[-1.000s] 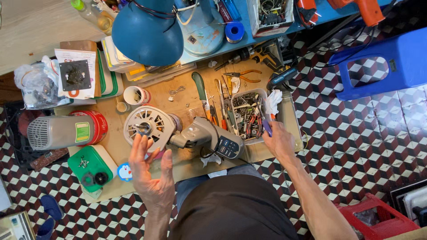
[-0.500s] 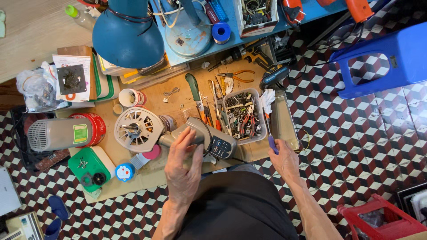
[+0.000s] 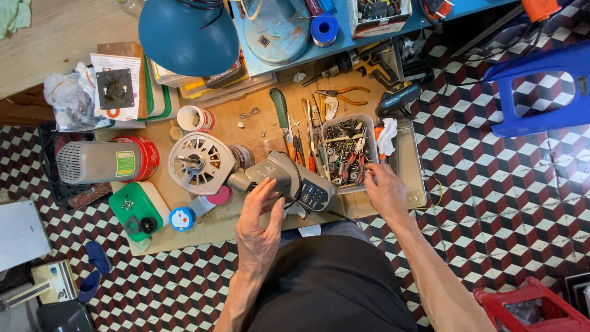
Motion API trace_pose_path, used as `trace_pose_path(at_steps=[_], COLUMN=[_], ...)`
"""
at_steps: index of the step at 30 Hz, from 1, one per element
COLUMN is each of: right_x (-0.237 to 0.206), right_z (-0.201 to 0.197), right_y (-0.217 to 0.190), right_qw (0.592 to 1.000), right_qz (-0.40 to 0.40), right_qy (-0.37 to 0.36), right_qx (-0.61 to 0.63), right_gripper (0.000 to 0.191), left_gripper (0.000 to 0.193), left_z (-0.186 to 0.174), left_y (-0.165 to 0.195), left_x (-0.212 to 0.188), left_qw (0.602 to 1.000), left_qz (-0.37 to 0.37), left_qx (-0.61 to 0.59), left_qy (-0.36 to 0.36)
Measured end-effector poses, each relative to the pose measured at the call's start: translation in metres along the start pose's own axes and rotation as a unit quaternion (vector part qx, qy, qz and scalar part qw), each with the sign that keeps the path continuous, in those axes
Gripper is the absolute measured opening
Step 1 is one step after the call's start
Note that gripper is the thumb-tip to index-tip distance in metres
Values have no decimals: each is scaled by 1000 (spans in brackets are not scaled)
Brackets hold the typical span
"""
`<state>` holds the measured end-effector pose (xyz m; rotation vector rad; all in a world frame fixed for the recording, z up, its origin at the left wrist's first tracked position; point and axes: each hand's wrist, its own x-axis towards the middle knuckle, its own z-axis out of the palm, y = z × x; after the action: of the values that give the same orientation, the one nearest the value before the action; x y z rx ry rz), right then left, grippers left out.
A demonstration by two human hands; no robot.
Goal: The person disassembles a handheld electric appliance, removes the outer casing, and uses a screwdriver to adjust internal components. They then reassemble the device and place a circular plastic part on the table.
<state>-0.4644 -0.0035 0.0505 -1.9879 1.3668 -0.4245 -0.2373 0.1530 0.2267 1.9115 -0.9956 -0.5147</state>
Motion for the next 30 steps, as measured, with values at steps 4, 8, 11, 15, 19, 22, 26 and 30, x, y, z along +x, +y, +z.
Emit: trace_pose_path(at_steps=[4,8,11,15,19,22,26,30], right_x=[49,83,93,96,86,72,32,-7], right_z=[45,86,100,93,64,35,4,-3], right_y=[-23,-21,-16,-10,-11,-17,-29,-42], right_qw=[993,981,967,985,985,918,833,751], right_qz=[-95,-120,-130,-146,65,205,242,315], right_qy=[-65,-132,-155,-89,-134,-197,-216,-232], right_qx=[-16,-83,-157,-36,89,278,447,532], right_gripper=[19,24,12,15,21,26,23,18], left_gripper=[38,39,38,39,38,35,36,37], left_z=[2,-5,-16,-24,-14,7,50,82], left_y=[-2,-4,-7,-10,-11,-15,-22,-28], left_x=[-9,-21,-27,-29,-27,-19,-2,3], left_qw=[999,996,994,992,993,994,974,962], left_qz=[-38,-85,-106,-126,-121,-96,-161,-137], left_qx=[14,2,4,-8,-13,-46,-103,-176], left_qy=[-9,1,15,22,4,-26,-119,-155])
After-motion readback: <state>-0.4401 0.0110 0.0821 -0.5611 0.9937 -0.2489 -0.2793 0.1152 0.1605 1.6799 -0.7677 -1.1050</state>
